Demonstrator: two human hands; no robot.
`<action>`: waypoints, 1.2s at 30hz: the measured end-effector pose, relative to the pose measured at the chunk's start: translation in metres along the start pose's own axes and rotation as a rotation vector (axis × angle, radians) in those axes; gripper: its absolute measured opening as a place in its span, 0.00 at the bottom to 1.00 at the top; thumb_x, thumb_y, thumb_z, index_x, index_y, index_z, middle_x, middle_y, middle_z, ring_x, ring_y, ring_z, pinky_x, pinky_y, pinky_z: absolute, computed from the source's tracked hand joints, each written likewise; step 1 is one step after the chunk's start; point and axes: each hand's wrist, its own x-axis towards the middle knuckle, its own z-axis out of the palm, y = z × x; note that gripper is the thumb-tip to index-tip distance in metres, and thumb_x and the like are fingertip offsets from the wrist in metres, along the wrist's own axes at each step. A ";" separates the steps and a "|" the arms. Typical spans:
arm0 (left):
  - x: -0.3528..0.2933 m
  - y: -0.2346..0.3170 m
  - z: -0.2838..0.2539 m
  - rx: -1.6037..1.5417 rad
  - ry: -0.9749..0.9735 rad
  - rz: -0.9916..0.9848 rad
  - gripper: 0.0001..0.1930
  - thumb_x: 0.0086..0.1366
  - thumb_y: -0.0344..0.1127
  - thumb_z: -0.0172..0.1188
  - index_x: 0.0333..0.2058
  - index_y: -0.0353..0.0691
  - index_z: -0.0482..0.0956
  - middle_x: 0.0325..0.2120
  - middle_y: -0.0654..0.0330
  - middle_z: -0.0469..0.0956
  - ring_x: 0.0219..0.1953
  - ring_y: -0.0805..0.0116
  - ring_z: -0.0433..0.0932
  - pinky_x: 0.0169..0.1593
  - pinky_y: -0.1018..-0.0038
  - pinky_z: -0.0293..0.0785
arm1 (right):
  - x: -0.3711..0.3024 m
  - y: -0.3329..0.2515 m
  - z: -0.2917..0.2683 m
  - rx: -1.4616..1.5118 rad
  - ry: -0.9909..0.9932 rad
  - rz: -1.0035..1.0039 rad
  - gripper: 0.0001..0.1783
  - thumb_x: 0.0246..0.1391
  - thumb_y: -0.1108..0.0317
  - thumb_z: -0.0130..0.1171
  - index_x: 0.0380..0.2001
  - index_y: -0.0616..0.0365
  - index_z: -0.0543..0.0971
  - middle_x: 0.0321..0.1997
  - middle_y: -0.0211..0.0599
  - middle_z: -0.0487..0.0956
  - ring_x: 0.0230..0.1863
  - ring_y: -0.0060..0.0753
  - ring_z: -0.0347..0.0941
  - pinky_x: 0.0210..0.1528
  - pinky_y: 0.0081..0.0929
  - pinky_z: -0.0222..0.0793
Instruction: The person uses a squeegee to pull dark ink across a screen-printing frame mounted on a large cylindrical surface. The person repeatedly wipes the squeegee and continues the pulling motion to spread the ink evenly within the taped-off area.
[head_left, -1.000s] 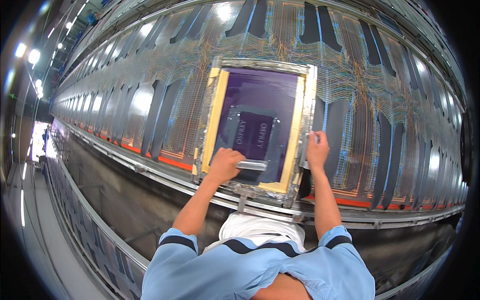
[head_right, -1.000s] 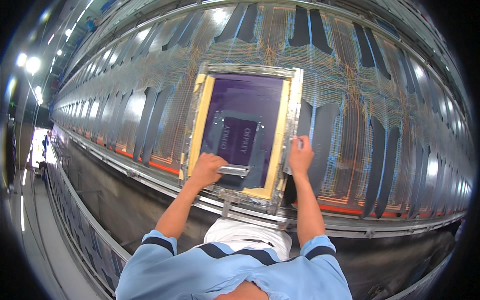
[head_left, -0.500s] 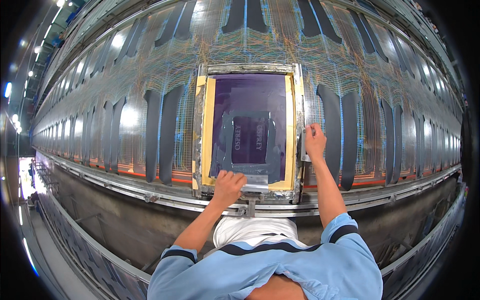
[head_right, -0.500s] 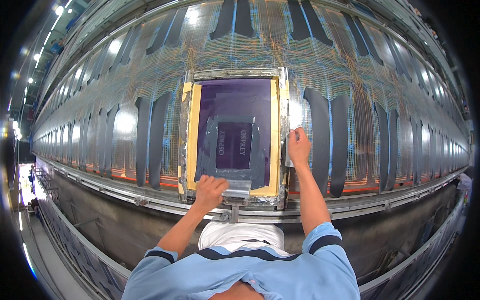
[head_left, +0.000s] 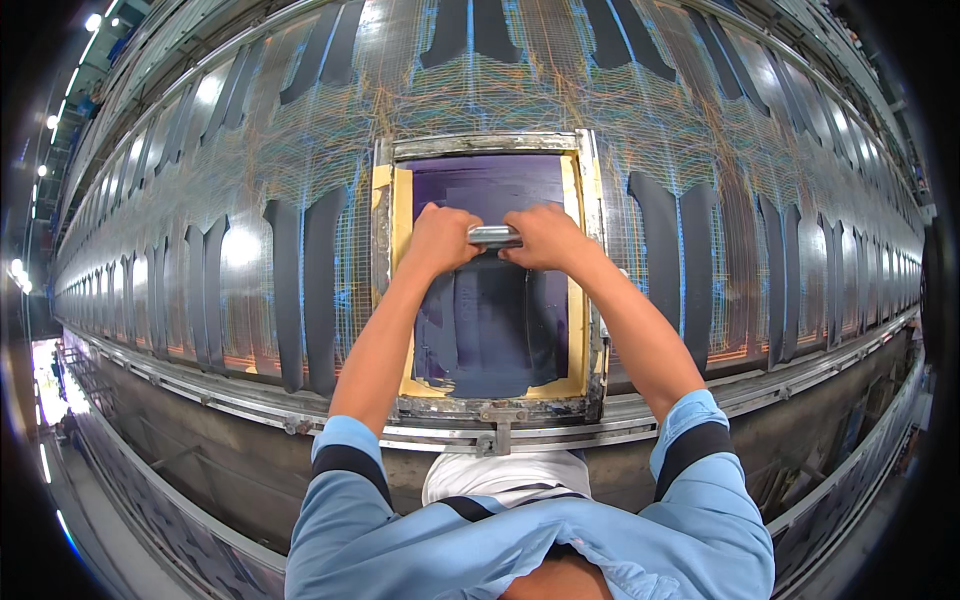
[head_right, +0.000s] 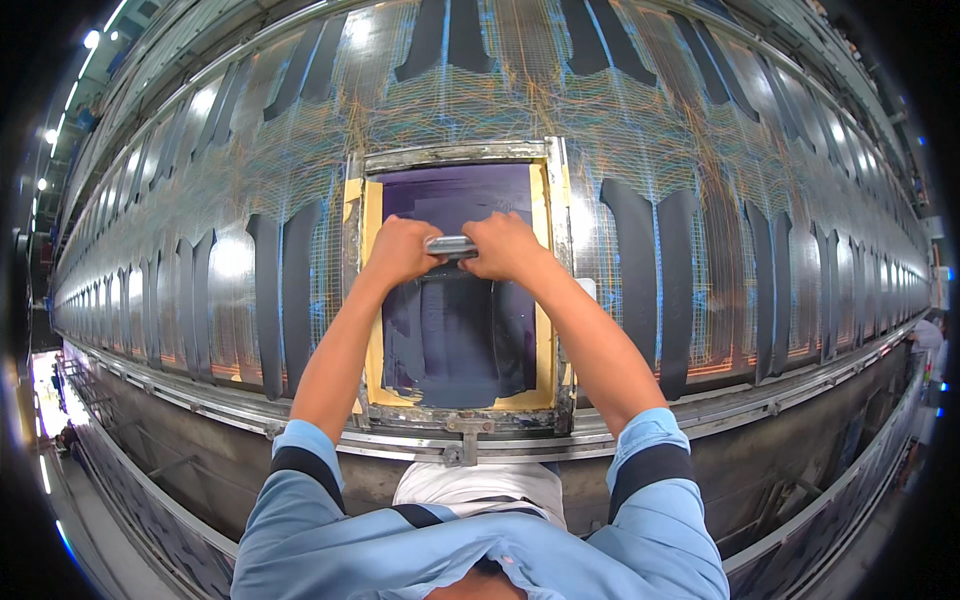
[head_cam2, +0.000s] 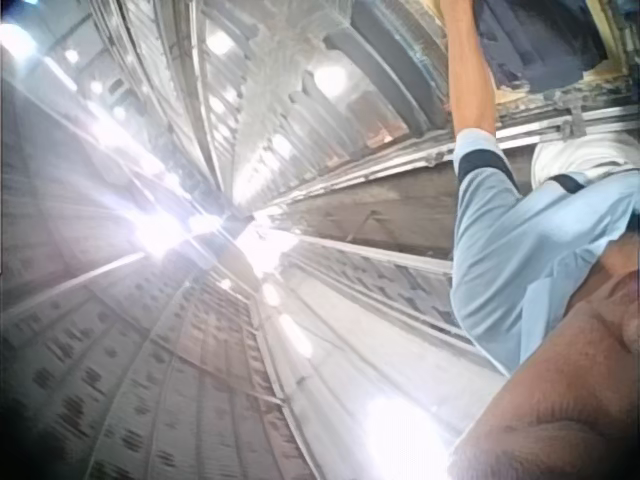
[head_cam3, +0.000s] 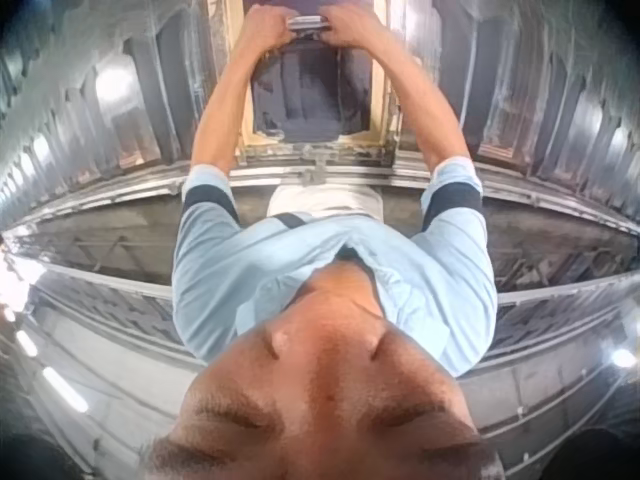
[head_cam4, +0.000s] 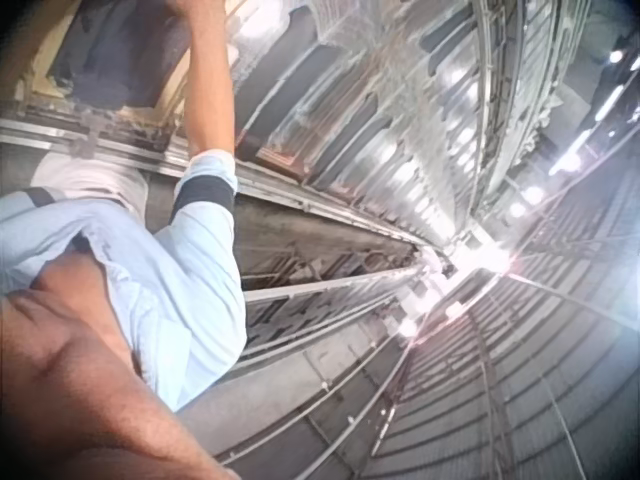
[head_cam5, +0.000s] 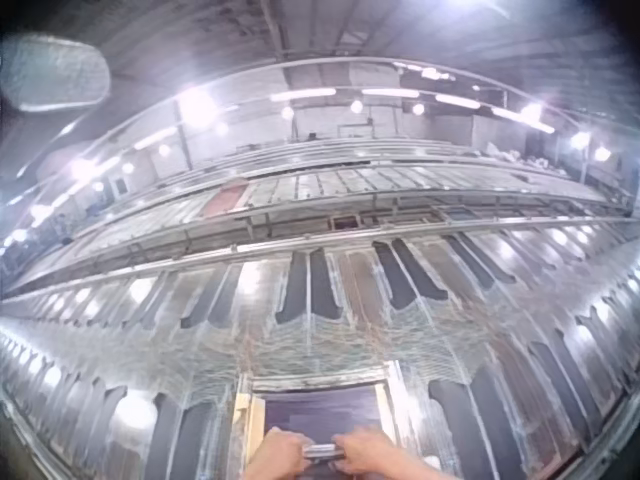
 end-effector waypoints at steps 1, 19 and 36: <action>0.003 -0.003 0.007 0.022 -0.029 -0.021 0.06 0.50 0.38 0.72 0.29 0.51 0.87 0.27 0.61 0.84 0.32 0.56 0.82 0.42 0.57 0.70 | 0.002 0.004 0.014 -0.031 0.079 0.006 0.17 0.49 0.56 0.72 0.35 0.56 0.80 0.33 0.45 0.83 0.42 0.57 0.79 0.48 0.50 0.71; -0.005 -0.003 0.014 0.046 -0.013 0.033 0.06 0.49 0.37 0.70 0.27 0.49 0.84 0.27 0.58 0.84 0.33 0.55 0.83 0.43 0.59 0.69 | 0.004 0.007 0.038 -0.148 0.169 0.026 0.13 0.48 0.60 0.73 0.28 0.53 0.79 0.26 0.45 0.82 0.33 0.57 0.80 0.41 0.50 0.72; -0.173 0.087 0.056 -0.050 0.170 0.045 0.17 0.41 0.26 0.71 0.35 0.46 0.84 0.34 0.68 0.81 0.39 0.64 0.77 0.47 0.64 0.67 | -0.141 0.063 0.079 0.075 0.754 0.790 0.18 0.64 0.54 0.62 0.48 0.54 0.80 0.41 0.51 0.84 0.42 0.58 0.79 0.48 0.49 0.72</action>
